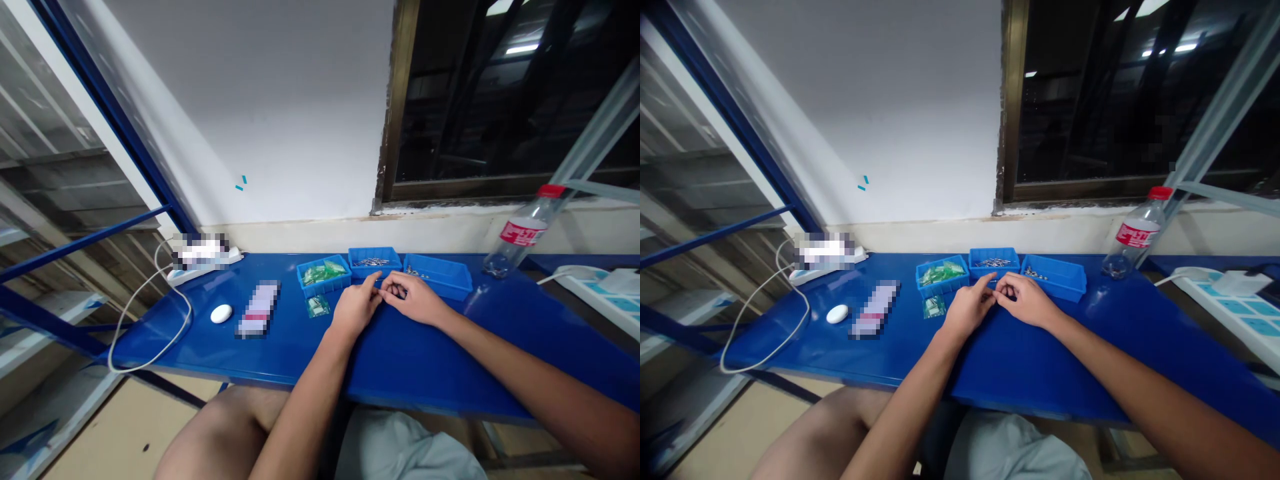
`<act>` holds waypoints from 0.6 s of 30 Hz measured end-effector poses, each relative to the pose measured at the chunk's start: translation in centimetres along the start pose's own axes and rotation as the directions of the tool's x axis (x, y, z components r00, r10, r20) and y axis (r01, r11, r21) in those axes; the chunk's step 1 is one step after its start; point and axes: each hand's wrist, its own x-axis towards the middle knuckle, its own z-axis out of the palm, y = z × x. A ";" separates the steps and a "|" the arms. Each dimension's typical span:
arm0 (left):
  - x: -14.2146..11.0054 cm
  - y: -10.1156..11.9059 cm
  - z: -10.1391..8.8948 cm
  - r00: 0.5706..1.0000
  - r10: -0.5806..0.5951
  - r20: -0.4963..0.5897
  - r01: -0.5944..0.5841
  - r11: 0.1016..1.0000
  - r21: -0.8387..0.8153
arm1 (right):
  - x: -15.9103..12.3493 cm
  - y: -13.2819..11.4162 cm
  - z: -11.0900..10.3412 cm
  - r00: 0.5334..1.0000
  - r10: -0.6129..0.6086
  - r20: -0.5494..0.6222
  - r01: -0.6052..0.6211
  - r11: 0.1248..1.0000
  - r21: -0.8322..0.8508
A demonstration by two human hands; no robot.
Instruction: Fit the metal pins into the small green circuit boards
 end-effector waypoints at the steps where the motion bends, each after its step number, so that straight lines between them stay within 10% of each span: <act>1: 0.0 0.1 0.0 1.000 0.005 0.012 -0.005 1.000 0.007 | 0.0 0.0 0.0 1.000 -0.015 0.007 0.015 1.000 -0.009; 8: 0.1 0.6 0.1 0.999 0.047 0.008 -0.046 0.997 -0.060 | 0.1 -0.4 -0.2 0.999 -0.004 -0.040 0.001 0.998 -0.065; 18: 0.5 0.7 -0.5 0.962 -0.075 -0.262 -0.012 0.948 -0.317 | 0.0 0.1 0.3 0.999 0.037 0.010 -0.038 0.990 0.135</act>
